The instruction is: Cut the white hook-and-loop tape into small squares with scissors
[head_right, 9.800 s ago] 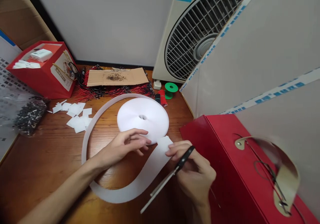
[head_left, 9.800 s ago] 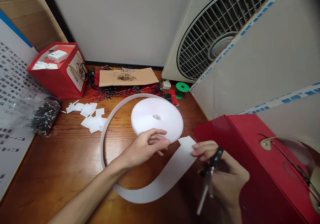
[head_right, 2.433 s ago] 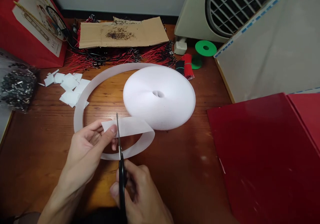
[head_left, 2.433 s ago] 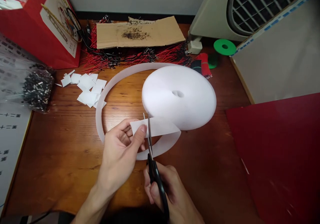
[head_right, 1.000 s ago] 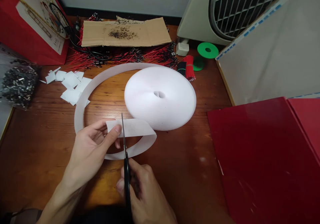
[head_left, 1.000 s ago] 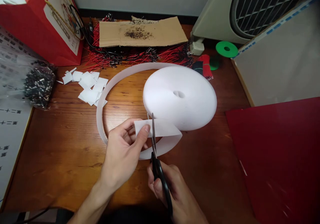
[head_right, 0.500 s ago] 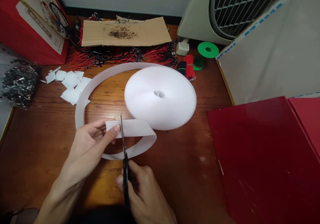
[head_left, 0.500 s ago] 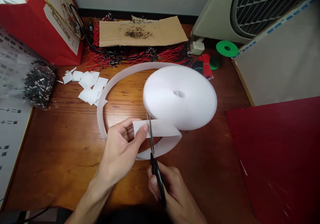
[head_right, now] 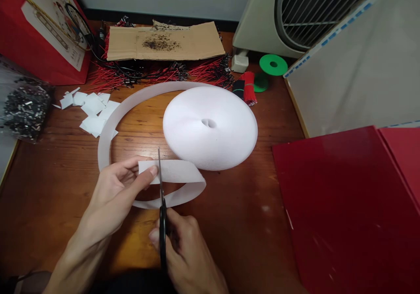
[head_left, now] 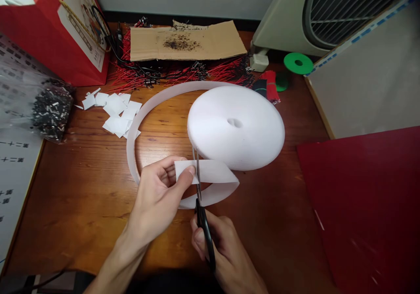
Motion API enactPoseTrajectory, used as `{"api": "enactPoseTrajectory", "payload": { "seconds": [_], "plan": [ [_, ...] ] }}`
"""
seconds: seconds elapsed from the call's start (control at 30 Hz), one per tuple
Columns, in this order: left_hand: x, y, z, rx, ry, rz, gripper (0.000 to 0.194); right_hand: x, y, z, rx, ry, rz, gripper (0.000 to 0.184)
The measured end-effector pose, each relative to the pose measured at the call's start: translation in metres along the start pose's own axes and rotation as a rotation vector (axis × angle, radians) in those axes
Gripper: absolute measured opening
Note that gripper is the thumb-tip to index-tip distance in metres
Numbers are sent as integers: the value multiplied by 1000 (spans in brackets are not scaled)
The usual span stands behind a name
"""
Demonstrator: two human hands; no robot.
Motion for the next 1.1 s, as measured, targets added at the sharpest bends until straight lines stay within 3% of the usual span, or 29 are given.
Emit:
{"api": "enactPoseTrajectory", "payload": {
  "seconds": [0.17, 0.37, 0.57, 0.83, 1.1],
  "plan": [
    [-5, -1, -2, 44, 3, 3, 23, 6, 3, 6, -30, 35, -84, 73],
    [0, -1, 1, 64, 28, 42, 15, 11, 4, 6, -54, -17, -82, 75],
    [5, -2, 2, 71, 15, 66, 17, 6, 0, 4, -41, 71, 14, 68],
    [4, -1, -2, 78, 13, 72, 17, 5, -2, 13, -74, 120, -16, 61],
    [2, -1, -1, 68, 33, 66, 14, 12, -8, 6, 28, -45, 27, 55]
  ]
}}
Point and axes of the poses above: each hand's wrist, its own y-axis away from the middle knuckle, its own z-axis out of the back of the hand, x = y × z, the point moved 6 cm from there along -y, towards the middle knuckle, and after that the axes turned 3 degrees about -z, right-handed, at the moved point
